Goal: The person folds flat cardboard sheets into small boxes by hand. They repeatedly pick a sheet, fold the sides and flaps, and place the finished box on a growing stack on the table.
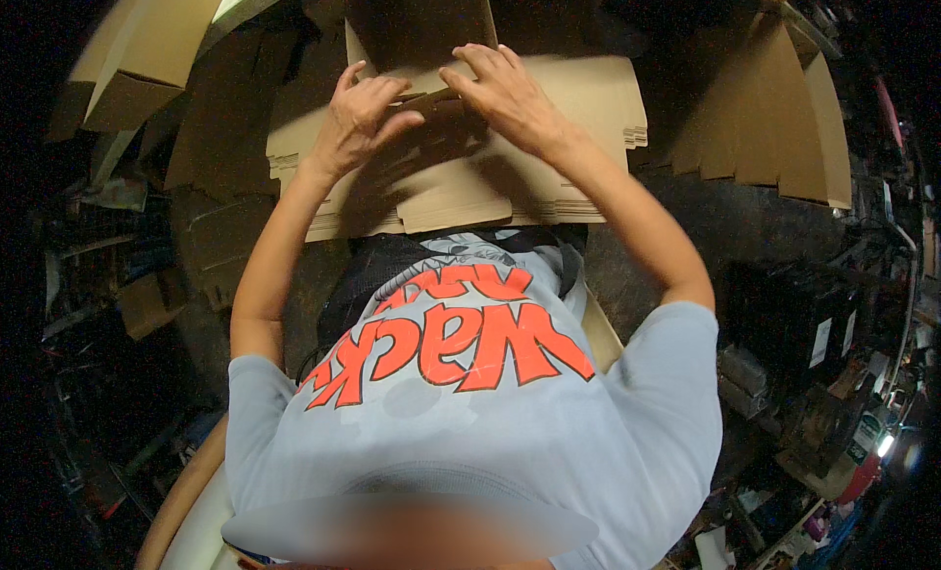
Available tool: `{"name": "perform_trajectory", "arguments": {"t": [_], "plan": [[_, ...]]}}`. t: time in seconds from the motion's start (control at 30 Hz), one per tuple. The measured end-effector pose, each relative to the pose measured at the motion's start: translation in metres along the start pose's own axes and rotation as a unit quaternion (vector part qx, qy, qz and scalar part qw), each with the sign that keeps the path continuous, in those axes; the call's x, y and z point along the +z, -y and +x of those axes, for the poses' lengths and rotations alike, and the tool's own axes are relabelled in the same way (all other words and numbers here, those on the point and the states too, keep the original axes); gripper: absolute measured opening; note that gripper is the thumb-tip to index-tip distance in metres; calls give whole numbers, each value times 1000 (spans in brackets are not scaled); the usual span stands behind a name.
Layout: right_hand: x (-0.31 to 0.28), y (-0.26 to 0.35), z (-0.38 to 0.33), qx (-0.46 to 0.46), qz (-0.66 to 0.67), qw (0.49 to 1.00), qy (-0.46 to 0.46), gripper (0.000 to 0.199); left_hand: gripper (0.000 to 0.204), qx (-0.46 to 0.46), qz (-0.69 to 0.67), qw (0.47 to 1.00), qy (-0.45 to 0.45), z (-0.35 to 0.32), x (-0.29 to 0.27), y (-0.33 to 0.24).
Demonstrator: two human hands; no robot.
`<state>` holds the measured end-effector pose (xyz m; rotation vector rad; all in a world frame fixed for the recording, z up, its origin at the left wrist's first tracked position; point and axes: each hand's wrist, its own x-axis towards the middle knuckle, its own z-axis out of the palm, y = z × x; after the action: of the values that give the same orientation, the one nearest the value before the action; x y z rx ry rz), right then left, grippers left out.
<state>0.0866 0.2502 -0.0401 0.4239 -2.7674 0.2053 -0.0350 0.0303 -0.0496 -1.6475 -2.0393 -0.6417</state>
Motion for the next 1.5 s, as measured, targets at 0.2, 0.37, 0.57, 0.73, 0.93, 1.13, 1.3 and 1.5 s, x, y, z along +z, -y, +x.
{"name": "perform_trajectory", "arguments": {"t": [0.2, 0.37, 0.57, 0.73, 0.93, 1.13, 1.3, 1.5], "plan": [[-5, 44, -72, -62, 54, 993, 85, 59, 27, -26, 13, 999, 33, 3, -13, 16], [-10, 32, -78, -95, -25, 992, 85, 48, 29, -51, -69, 995, -43, 8, -11, 8], [-25, 9, -22, -76, -30, 992, -101, 12, 26, -91, -233, 962, 113, 17, -26, -12], [-7, 5, 6, -62, -107, 966, -226, 36, 39, -290, -304, 845, 331, 46, -35, 17], [16, 4, 7, -56, -39, 983, -172, 28, 36, -205, -205, 949, 125, 34, -11, 14], [-5, 2, 20, -17, 76, 997, 14, 19, 27, -74, -35, 982, 173, 9, -6, -7], [-37, 17, 26, 49, 144, 965, 215, 28, 29, -109, -102, 974, 169, 12, -25, -27], [-33, 38, 15, 51, 179, 956, 227, 43, 31, -195, -173, 928, 267, 12, -42, -44]]}}
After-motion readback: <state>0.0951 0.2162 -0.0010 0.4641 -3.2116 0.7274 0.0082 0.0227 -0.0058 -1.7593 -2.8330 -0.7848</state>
